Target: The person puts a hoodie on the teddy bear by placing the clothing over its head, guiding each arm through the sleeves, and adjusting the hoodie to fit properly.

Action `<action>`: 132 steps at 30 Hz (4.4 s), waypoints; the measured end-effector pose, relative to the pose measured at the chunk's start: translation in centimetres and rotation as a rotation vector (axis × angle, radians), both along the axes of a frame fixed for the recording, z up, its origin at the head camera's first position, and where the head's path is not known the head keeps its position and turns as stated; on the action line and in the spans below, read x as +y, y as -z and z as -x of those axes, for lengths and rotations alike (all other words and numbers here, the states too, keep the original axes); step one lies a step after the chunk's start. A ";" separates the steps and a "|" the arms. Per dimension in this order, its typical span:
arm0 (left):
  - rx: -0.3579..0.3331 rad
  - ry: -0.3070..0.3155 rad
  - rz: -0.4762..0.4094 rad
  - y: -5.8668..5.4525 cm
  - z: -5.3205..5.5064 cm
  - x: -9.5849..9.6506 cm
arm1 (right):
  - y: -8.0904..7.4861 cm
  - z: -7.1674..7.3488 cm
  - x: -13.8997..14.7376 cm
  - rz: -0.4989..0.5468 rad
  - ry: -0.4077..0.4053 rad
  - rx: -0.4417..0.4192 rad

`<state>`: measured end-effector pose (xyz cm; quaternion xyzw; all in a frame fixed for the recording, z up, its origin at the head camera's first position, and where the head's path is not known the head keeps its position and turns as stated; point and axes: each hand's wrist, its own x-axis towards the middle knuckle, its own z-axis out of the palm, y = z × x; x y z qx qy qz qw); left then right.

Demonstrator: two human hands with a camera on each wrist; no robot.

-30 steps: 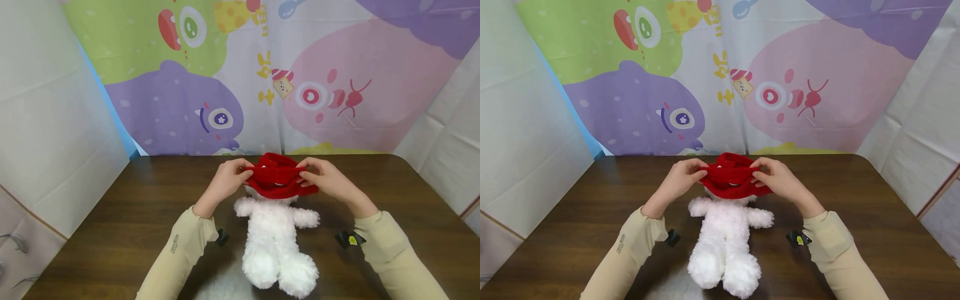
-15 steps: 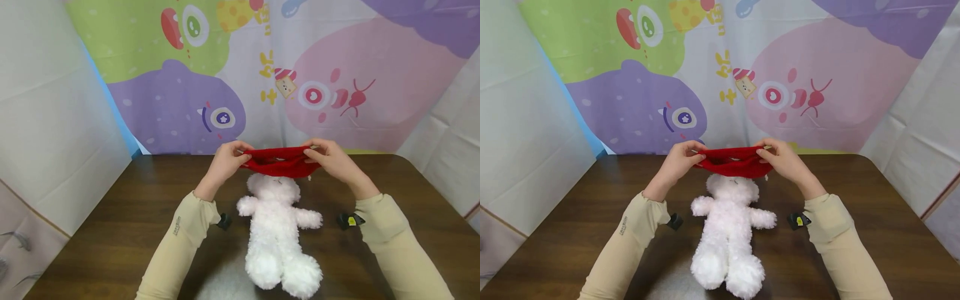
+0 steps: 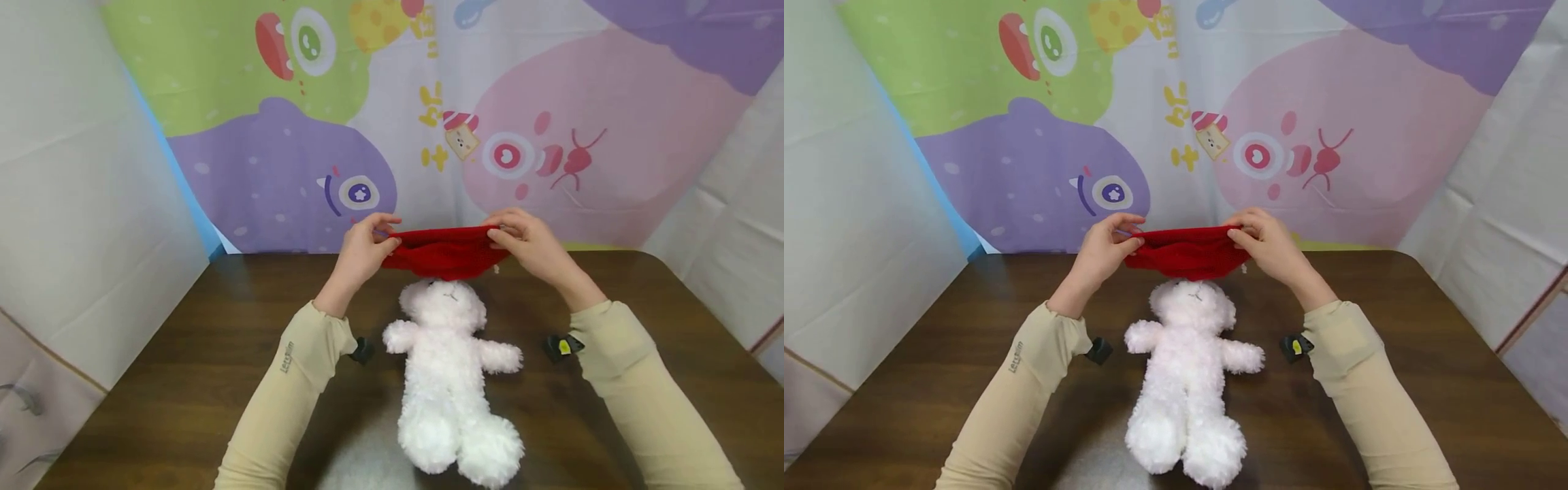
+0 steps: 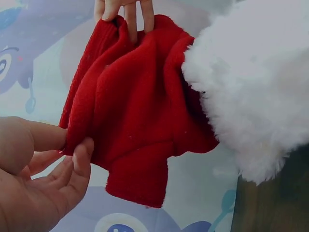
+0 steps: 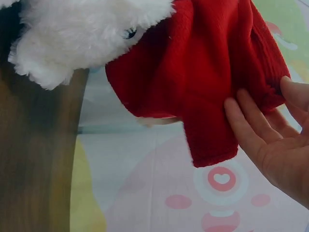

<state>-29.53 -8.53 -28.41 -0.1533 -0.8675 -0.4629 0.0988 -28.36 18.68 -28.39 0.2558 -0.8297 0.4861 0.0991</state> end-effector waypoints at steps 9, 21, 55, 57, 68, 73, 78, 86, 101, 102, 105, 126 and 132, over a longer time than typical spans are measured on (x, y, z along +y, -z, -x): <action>0.103 -0.052 0.150 0.3 0.6 0.4 | 1.5 1.3 -0.4 -0.038 0.013 0.066; 0.109 -0.017 0.237 0.8 2.2 0.5 | 3.0 3.1 -0.6 -0.014 0.026 -0.043; -0.149 0.040 0.293 6.3 3.4 1.5 | 9.2 4.5 -2.0 -0.339 0.260 -0.246; -0.164 0.029 0.295 6.7 3.3 1.6 | 9.5 4.2 -2.1 -0.359 0.282 -0.260; -0.223 0.049 0.256 7.5 3.0 1.8 | 10.6 3.7 -2.3 -0.393 0.375 -0.411; -0.272 0.084 0.260 7.8 3.0 2.0 | 10.8 3.8 -2.4 -0.394 0.383 -0.439; -0.322 0.081 0.299 8.2 3.2 2.3 | 11.0 4.1 -2.4 -0.366 0.345 -0.501; -0.413 -0.009 0.074 8.5 3.3 2.5 | 11.5 4.7 -1.2 -0.082 0.194 -0.579; -0.284 -0.050 0.104 8.4 3.4 2.8 | 10.7 4.6 0.5 -0.054 0.041 -0.568; -0.287 -0.041 0.123 8.5 3.4 2.8 | 10.7 4.6 0.5 -0.100 0.048 -0.555; -0.308 -0.009 0.176 8.7 3.4 2.7 | 11.0 4.6 0.3 -0.219 0.056 -0.553; -0.557 0.426 0.344 8.0 1.7 2.8 | 9.6 2.8 -0.1 0.081 -0.099 -0.868; -0.479 0.436 0.153 8.1 1.1 3.1 | 8.9 2.3 -0.3 0.045 -0.089 -0.769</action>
